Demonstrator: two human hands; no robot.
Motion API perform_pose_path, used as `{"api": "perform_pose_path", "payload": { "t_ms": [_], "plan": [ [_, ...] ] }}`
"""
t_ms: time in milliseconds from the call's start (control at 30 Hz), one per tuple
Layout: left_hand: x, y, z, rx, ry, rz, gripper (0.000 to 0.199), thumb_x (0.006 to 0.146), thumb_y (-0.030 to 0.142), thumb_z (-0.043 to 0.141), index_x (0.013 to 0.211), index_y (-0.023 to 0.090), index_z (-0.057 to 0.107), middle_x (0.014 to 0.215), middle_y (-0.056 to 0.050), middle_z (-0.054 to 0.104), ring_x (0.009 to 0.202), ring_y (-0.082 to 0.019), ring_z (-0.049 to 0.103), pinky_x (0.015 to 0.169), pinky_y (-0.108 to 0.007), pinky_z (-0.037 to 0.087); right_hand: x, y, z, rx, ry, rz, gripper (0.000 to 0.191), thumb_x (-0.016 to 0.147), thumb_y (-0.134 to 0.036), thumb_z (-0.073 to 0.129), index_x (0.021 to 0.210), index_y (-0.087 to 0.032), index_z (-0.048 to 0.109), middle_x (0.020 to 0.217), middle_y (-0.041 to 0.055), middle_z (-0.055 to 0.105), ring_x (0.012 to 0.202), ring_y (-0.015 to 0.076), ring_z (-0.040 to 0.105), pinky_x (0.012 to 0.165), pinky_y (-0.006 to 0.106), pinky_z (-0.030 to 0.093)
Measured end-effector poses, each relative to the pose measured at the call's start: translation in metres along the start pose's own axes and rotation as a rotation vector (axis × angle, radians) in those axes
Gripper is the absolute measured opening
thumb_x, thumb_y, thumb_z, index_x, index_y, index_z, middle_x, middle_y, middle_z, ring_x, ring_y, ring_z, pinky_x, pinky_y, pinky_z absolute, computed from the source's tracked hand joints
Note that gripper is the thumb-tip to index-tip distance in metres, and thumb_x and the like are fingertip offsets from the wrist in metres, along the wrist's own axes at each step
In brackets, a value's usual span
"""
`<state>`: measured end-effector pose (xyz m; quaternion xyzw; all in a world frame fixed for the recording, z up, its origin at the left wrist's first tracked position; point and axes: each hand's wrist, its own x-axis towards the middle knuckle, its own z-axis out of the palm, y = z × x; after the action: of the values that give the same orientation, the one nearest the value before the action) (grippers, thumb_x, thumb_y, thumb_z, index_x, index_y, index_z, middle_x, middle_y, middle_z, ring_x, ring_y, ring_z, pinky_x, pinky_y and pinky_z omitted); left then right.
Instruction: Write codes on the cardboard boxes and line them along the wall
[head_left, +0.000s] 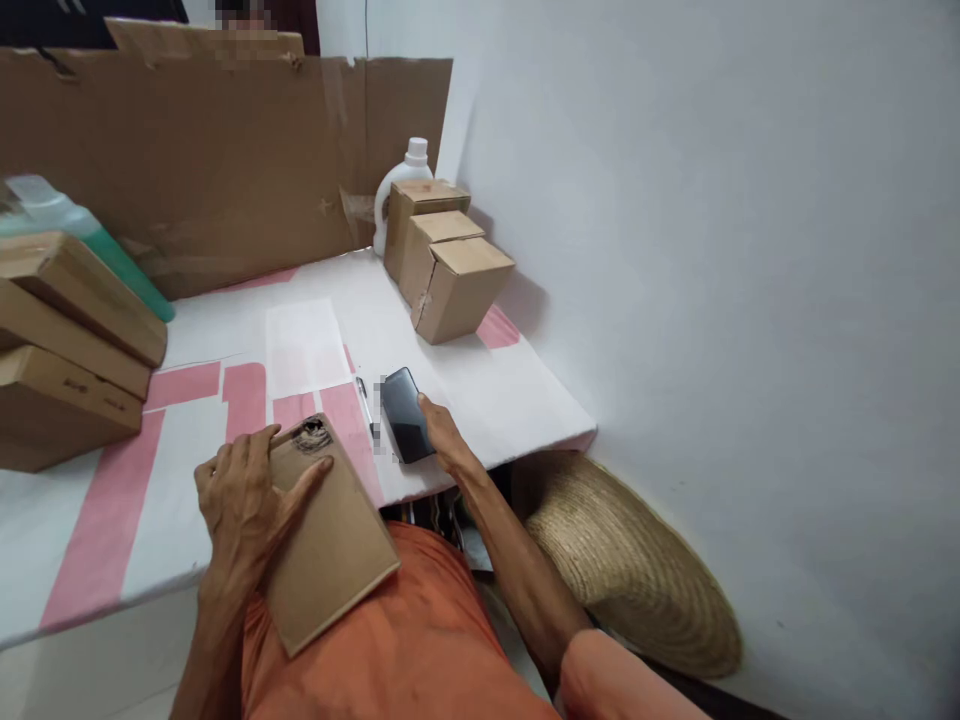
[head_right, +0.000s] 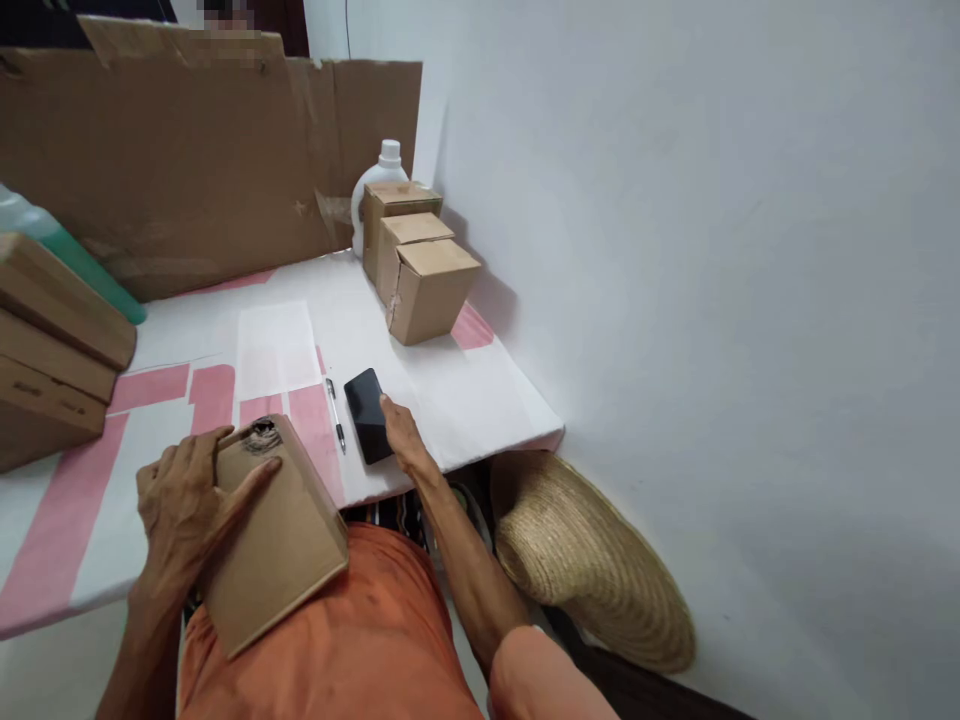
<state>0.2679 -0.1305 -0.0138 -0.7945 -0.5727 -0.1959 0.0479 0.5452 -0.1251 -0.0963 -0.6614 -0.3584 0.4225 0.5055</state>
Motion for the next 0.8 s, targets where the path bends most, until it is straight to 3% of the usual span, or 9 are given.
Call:
{"api": "perform_pose_path", "payload": {
  "t_ms": [133,233,367,467,533,600,700,733,800],
  "plan": [
    [0.004,-0.004,0.002,-0.090,-0.010,-0.005,0.066,0.095,0.071,0.049,0.133,0.017,0.061,0.119,-0.015,0.071,0.111,-0.035,0.064,0.097,-0.047,0.040,0.009,0.012,-0.002,-0.242,0.082,-0.027,0.046,0.101,-0.053,0.041,0.064,-0.026,0.046,0.062,-0.0019,0.053,0.069,0.0193,0.049,0.071,0.032,0.043],
    [0.008,-0.008,-0.001,-0.221,0.024,-0.011,0.065,0.096,0.070,0.050,0.132,0.017,0.062,0.124,-0.016,0.070,0.115,-0.035,0.065,0.099,-0.048,0.043,0.010,0.012,-0.002,-0.397,0.111,-0.044,0.040,0.102,-0.043,0.039,0.069,-0.025,0.052,0.069,0.0009,0.058,0.074,0.0214,0.054,0.076,0.033,0.044],
    [0.007,-0.013,-0.011,-0.415,0.105,-0.081,0.062,0.095,0.063,0.056,0.137,0.018,0.061,0.134,-0.016,0.064,0.128,-0.034,0.059,0.110,-0.048,0.045,0.005,0.005,-0.002,-0.572,0.134,-0.064,0.026,0.099,-0.034,0.049,0.091,-0.020,0.069,0.095,0.0123,0.069,0.103,0.0284,0.062,0.097,0.037,0.045],
    [-0.003,-0.023,-0.009,-0.525,0.178,-0.158,0.062,0.100,0.058,0.050,0.148,0.019,0.053,0.148,-0.016,0.056,0.141,-0.032,0.051,0.116,-0.048,0.043,-0.003,-0.003,-0.003,-0.654,0.138,-0.077,0.032,0.099,-0.031,0.052,0.115,-0.012,0.072,0.121,0.0229,0.067,0.124,0.0356,0.057,0.111,0.047,0.039],
    [-0.014,-0.032,0.000,-0.639,0.218,-0.229,0.064,0.104,0.058,0.040,0.155,0.021,0.046,0.156,-0.016,0.051,0.146,-0.030,0.048,0.118,-0.047,0.042,-0.011,-0.008,-0.005,-0.681,0.111,-0.117,0.044,0.095,-0.028,0.058,0.134,-0.009,0.066,0.144,0.0257,0.056,0.139,0.0388,0.047,0.119,0.053,0.032],
    [-0.025,-0.041,0.015,-0.764,0.200,-0.335,0.066,0.105,0.059,0.029,0.158,0.021,0.041,0.160,-0.016,0.048,0.149,-0.029,0.047,0.120,-0.046,0.041,-0.022,-0.012,-0.008,-0.641,-0.111,-0.206,0.067,0.087,-0.025,0.067,0.152,-0.012,0.053,0.162,0.0220,0.043,0.151,0.0377,0.036,0.126,0.053,0.024],
    [-0.036,-0.050,0.038,-0.890,0.051,-0.464,0.070,0.103,0.064,0.029,0.157,0.022,0.043,0.160,-0.015,0.050,0.151,-0.028,0.046,0.123,-0.045,0.039,-0.043,-0.011,-0.011,-0.458,-0.748,-0.326,0.103,0.077,-0.020,0.076,0.167,-0.020,0.028,0.173,0.0155,0.029,0.159,0.0321,0.028,0.129,0.049,0.021],
    [-0.037,-0.051,0.045,-0.919,0.002,-0.485,0.070,0.101,0.066,0.033,0.154,0.022,0.047,0.158,-0.015,0.053,0.150,-0.029,0.047,0.123,-0.045,0.039,-0.050,-0.008,-0.011,-0.402,-0.906,-0.334,0.110,0.076,-0.020,0.077,0.170,-0.021,0.020,0.175,0.0153,0.024,0.160,0.0310,0.026,0.130,0.049,0.020],
    [-0.037,-0.051,0.055,-0.968,-0.046,-0.500,0.071,0.095,0.071,0.042,0.143,0.022,0.057,0.147,-0.014,0.062,0.144,-0.030,0.052,0.122,-0.045,0.041,-0.060,-0.002,-0.010,-0.350,-1.062,-0.316,0.120,0.076,-0.021,0.079,0.171,-0.020,0.006,0.177,0.0175,0.013,0.163,0.0310,0.020,0.130,0.050,0.018]
  ]
}}
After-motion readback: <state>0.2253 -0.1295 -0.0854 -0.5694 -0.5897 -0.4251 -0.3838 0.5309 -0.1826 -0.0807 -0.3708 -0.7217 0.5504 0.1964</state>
